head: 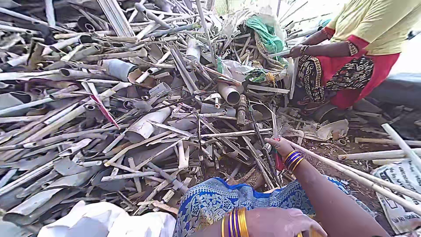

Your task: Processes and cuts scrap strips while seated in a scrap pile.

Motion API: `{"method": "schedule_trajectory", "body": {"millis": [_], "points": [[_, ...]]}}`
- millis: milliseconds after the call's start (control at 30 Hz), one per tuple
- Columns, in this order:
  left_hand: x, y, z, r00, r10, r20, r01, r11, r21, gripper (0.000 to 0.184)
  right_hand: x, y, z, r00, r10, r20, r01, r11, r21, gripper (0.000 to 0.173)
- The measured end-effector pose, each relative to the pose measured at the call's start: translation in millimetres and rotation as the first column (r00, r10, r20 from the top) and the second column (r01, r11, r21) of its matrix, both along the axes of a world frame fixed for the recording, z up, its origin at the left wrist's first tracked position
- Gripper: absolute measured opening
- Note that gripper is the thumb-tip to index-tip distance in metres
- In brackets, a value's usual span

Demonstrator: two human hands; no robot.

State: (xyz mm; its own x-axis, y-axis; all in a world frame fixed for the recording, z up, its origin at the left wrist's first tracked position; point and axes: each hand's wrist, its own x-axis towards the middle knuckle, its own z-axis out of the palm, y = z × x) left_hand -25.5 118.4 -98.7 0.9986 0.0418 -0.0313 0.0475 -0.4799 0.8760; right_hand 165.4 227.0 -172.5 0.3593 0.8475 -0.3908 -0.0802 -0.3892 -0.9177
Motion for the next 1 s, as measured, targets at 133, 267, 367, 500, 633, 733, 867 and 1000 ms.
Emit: {"method": "schedule_trajectory", "body": {"millis": [133,267,367,500,633,733,867,1000], "points": [[-10,82,-44,0.703,0.707,-0.080,-0.699,0.707,0.101,0.060,-3,-3,-6,0.981,0.155,0.121,-0.142,0.984,-0.109,0.072],[1,116,-92,0.483,0.866,-0.128,-0.872,0.462,-0.159,0.074,-21,-4,-26,0.952,0.267,0.152,-0.236,0.953,-0.192,0.075],[2,121,-102,0.589,0.774,-0.230,-0.788,0.488,-0.376,0.062,-24,-3,-25,0.919,0.337,0.207,-0.293,0.931,-0.218,0.072],[-10,132,-97,0.684,0.643,-0.344,-0.726,0.557,-0.403,0.078,-26,3,-32,0.841,0.481,0.247,-0.431,0.872,-0.231,0.059],[-4,139,-80,0.330,0.837,-0.437,-0.787,-0.012,-0.616,0.041,-24,14,-35,0.909,0.379,0.173,-0.342,0.917,-0.207,0.047],[-13,162,-73,0.158,0.845,-0.510,-0.553,-0.352,-0.755,0.032,-19,25,-41,0.942,0.305,0.144,-0.274,0.941,-0.201,0.045],[-24,172,-77,0.107,0.803,-0.586,-0.593,-0.422,-0.686,0.031,-21,30,-48,0.959,0.283,0.029,-0.272,0.942,-0.196,0.051],[-20,171,-86,0.060,0.811,-0.582,-0.594,-0.440,-0.674,0.036,-44,14,-34,0.930,0.365,-0.033,-0.365,0.913,-0.181,0.052]]}}
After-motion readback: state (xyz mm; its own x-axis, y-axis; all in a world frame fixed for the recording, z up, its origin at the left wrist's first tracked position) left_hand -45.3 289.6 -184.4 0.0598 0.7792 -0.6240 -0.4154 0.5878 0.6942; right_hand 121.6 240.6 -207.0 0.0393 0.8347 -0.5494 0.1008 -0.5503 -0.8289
